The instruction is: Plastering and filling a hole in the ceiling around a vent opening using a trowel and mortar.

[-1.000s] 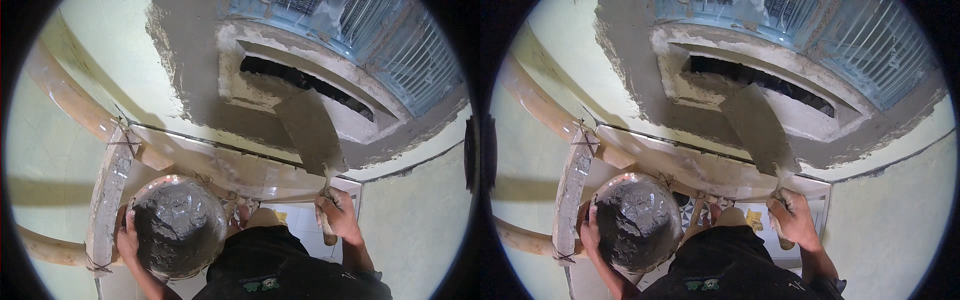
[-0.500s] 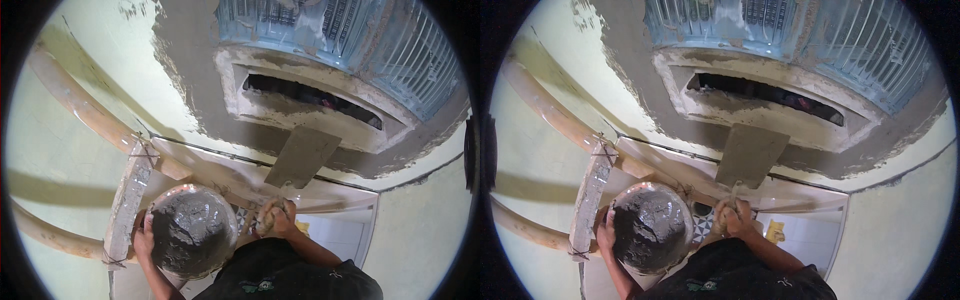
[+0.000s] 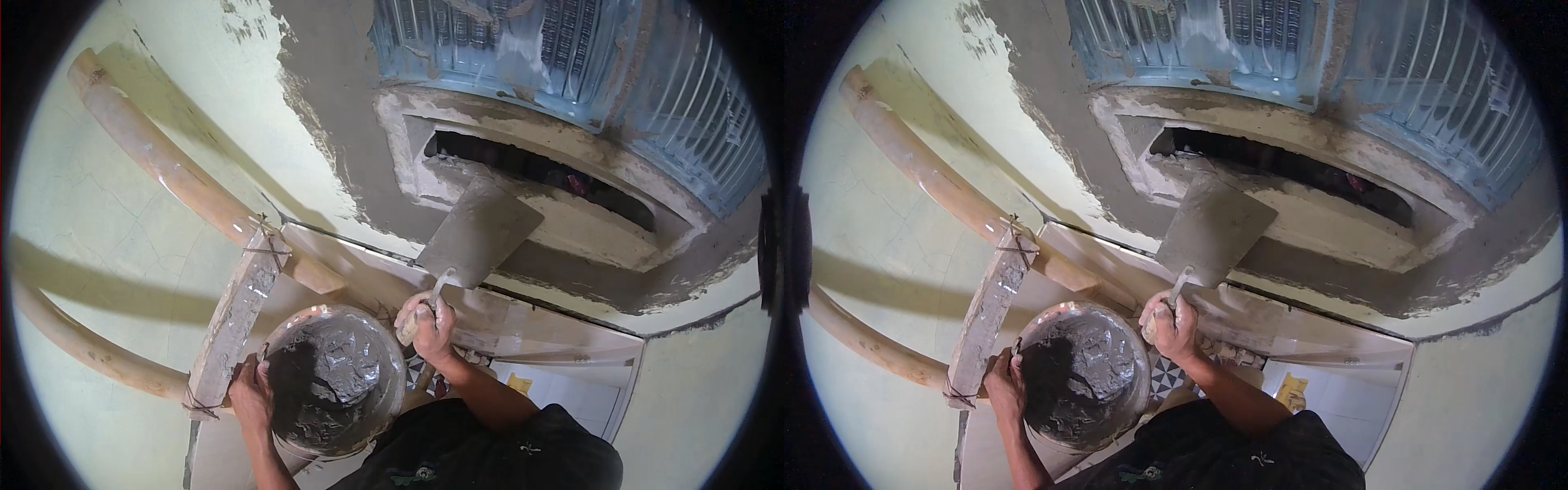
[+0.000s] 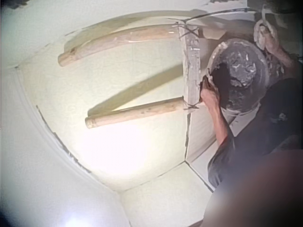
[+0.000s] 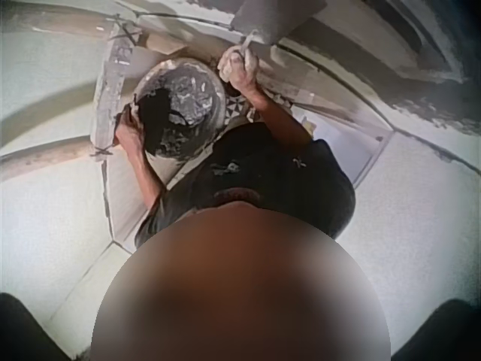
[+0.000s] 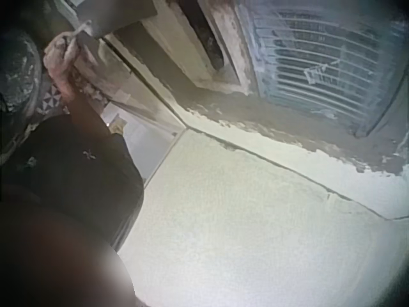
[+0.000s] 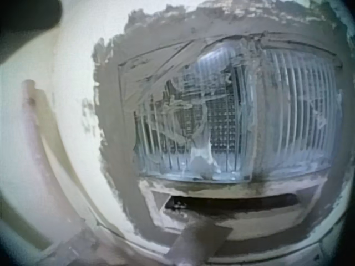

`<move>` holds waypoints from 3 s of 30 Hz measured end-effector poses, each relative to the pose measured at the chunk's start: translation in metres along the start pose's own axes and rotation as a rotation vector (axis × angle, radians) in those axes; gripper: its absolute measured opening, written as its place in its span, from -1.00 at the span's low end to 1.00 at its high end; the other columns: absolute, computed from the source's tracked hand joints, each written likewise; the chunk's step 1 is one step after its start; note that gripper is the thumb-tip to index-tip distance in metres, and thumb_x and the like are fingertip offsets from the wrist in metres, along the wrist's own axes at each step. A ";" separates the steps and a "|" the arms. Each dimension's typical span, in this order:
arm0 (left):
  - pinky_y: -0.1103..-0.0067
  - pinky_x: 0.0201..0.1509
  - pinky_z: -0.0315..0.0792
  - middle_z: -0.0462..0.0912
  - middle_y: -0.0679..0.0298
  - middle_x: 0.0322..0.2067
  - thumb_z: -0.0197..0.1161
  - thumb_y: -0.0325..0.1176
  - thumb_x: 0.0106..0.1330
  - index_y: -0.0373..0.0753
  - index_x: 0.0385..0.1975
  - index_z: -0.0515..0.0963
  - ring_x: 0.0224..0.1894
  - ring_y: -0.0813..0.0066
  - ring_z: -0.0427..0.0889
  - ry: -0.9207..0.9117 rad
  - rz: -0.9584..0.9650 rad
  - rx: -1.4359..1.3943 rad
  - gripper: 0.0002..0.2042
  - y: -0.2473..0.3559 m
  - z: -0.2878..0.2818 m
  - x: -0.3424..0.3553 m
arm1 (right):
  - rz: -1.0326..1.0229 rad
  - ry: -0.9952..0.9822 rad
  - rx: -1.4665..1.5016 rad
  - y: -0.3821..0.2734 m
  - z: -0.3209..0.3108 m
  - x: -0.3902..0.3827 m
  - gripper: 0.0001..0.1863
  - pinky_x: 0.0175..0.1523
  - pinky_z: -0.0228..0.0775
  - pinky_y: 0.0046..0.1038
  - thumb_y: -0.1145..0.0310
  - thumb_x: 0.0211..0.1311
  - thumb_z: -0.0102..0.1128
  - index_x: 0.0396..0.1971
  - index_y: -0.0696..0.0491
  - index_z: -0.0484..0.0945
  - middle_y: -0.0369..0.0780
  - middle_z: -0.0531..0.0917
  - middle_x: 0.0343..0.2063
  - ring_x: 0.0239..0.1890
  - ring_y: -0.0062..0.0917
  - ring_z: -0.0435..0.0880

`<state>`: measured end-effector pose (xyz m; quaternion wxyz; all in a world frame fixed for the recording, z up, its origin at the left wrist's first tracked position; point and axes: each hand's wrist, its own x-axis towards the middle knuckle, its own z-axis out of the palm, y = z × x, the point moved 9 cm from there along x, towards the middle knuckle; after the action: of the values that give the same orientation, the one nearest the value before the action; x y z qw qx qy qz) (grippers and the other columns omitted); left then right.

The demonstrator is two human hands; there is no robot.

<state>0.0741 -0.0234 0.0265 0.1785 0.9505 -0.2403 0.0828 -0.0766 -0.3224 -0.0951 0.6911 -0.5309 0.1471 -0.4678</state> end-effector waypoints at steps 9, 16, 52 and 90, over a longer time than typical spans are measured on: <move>0.19 -0.23 0.39 0.56 -0.09 -0.43 0.16 -0.40 0.32 -0.35 -0.09 0.56 -0.36 -0.10 0.55 0.074 0.039 0.099 -0.77 0.001 -0.009 -0.016 | -0.026 -0.018 -0.087 0.003 0.017 0.013 -0.77 -0.43 0.42 -0.46 0.33 0.33 -0.10 -0.43 0.17 0.43 -0.20 0.58 -0.67 -0.62 -0.52 0.58; 0.19 -0.21 0.36 0.53 -0.11 -0.41 0.10 -0.30 0.39 -0.38 -0.09 0.55 -0.34 -0.11 0.50 0.079 0.031 0.050 -0.73 -0.003 -0.009 -0.021 | -0.020 -0.038 -0.150 -0.002 0.027 0.015 -0.79 -0.48 0.37 -0.47 0.38 0.33 -0.08 -0.45 0.17 0.42 -0.22 0.56 -0.68 -0.64 -0.56 0.54; 0.22 -0.10 0.41 0.60 -0.14 -0.34 0.20 -0.43 0.28 -0.41 -0.08 0.57 -0.26 -0.13 0.56 0.055 -0.060 -0.031 -0.74 -0.010 -0.009 -0.016 | 0.037 0.040 0.011 0.014 0.018 0.008 -0.81 -0.48 0.45 -0.45 0.34 0.34 -0.11 -0.38 0.15 0.37 -0.20 0.49 -0.60 -0.62 -0.50 0.55; 0.22 -0.18 0.40 0.58 -0.07 -0.39 0.15 -0.31 0.37 -0.36 -0.05 0.58 -0.35 -0.08 0.54 0.151 -0.046 -0.099 -0.71 -0.026 -0.002 -0.026 | 1.406 -1.179 -0.859 -0.057 -0.148 -0.057 -0.69 -0.28 0.35 -0.41 0.17 0.23 0.08 -0.48 0.14 0.53 -0.26 0.55 -0.54 -0.43 -0.54 0.50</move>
<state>0.0639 0.0098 0.0142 0.2447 0.9369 -0.2079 0.1383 -0.2381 -0.3648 -0.1205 0.5229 -0.6739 0.2175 0.4745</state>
